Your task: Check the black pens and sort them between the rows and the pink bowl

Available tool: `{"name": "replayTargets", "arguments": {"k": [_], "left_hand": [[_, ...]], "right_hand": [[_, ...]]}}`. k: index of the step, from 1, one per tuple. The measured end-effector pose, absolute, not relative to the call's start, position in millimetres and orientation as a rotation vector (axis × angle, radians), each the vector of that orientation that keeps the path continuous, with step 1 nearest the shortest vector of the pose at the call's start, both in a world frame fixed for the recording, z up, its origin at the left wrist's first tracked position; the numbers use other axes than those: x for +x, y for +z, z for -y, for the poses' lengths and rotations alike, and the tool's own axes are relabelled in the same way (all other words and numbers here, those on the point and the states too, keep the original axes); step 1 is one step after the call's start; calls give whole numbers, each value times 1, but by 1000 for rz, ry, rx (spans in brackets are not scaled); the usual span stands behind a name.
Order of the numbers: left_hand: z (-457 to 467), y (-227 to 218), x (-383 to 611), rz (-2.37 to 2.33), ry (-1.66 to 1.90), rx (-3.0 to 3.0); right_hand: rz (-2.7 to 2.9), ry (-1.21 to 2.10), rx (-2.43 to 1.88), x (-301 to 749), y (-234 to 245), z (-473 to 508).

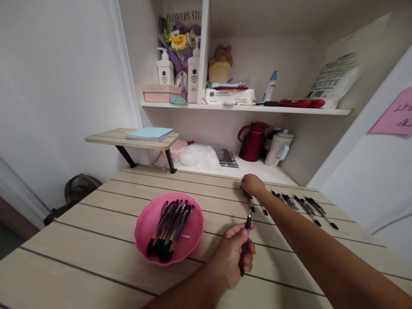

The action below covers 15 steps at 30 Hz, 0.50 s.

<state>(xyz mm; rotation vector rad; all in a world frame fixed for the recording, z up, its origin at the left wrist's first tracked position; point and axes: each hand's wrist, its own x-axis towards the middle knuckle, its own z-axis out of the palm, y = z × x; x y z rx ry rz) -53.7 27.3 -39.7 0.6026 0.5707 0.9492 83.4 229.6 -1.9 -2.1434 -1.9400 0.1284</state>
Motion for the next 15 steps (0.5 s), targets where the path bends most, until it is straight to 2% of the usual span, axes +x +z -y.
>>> {"name": "replayTargets", "arguments": {"k": [5, 9, 10, 13, 15], "left_hand": [[-28, -38, -55, -573, 954, 602], [-29, -38, -56, -572, 984, 606], [-29, -39, -55, -573, 994, 602], [-29, -40, -53, -574, 1028, 583], [-28, -39, -52, -570, 1047, 583]], "right_hand": [[1804, 274, -2053, 90, 13, -212], [1733, 510, -1906, 81, 16, -165], [1705, 598, -1841, 76, 14, -149], [1347, 1183, -1379, 60, 4, -98], [1216, 1338, -1216, 51, -3, -70]]}}
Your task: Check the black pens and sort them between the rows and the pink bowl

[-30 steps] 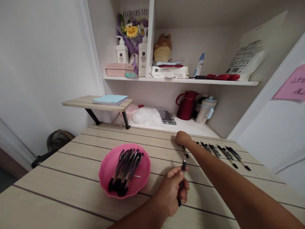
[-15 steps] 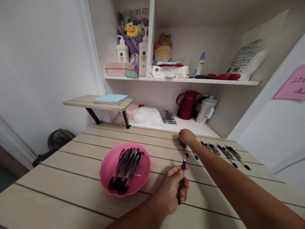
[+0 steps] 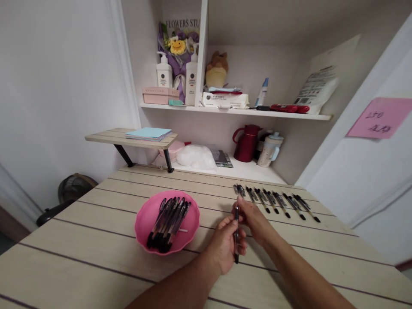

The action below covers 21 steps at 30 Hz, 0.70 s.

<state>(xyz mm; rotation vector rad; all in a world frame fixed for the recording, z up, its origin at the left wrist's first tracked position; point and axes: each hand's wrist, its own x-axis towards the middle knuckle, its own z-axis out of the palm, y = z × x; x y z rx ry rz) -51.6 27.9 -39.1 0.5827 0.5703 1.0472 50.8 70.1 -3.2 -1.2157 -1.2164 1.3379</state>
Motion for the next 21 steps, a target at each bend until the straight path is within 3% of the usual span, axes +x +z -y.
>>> {"name": "replayTargets", "arguments": {"k": [14, 21], "left_hand": [[-21, -32, -55, -613, 998, 714], [-23, -33, -54, -626, 984, 733]], "right_hand": [[843, 1434, -951, 40, -12, -41], [962, 1438, -942, 46, -14, -43]]}}
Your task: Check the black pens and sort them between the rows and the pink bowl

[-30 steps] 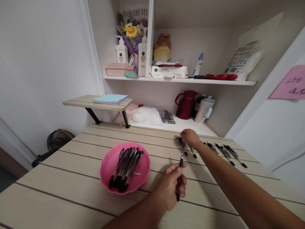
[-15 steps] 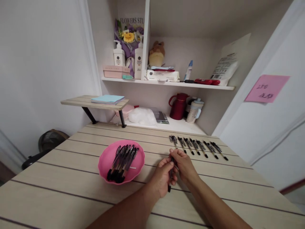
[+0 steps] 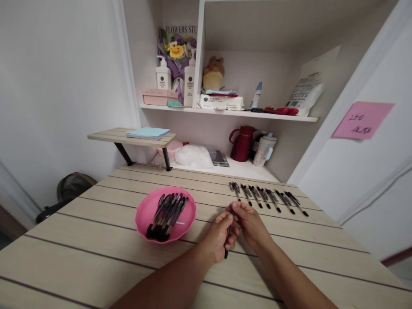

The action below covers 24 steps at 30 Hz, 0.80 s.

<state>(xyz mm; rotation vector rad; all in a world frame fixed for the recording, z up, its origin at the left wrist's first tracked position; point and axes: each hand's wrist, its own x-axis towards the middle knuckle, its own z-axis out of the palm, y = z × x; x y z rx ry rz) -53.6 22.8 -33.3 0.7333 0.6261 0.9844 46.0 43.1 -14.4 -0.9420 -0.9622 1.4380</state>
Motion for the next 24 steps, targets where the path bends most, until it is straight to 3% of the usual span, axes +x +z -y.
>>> {"name": "replayTargets", "arguments": {"k": [24], "left_hand": [[-20, -30, -55, -618, 944, 737]], "right_hand": [[789, 1478, -795, 51, -11, -49]]}}
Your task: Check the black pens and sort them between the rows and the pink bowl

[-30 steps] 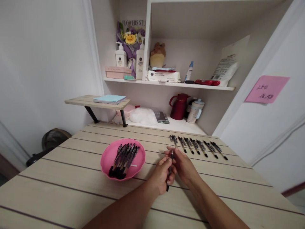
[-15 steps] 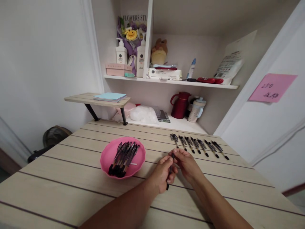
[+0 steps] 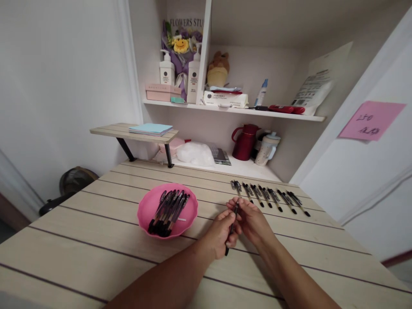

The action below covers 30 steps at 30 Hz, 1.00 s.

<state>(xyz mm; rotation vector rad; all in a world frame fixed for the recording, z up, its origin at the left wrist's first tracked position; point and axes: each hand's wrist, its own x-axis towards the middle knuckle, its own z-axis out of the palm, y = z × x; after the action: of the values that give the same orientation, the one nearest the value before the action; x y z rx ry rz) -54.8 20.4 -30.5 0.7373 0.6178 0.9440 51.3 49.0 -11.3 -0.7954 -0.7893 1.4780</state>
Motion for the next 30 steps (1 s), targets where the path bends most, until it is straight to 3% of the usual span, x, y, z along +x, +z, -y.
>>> {"name": "replayTargets", "arguments": {"k": [5, 12, 22, 30], "left_hand": [[-20, -31, -56, -584, 947, 758], [-22, -33, -57, -576, 961, 740], [-23, -34, -56, -602, 963, 716], [-25, -38, -55, -587, 955, 690]], "right_hand": [[739, 1341, -778, 70, -11, -66], [854, 1082, -1182, 102, -30, -95], [1144, 934, -1378, 106, -32, -134], [1478, 523, -1767, 103, -28, -153]]}}
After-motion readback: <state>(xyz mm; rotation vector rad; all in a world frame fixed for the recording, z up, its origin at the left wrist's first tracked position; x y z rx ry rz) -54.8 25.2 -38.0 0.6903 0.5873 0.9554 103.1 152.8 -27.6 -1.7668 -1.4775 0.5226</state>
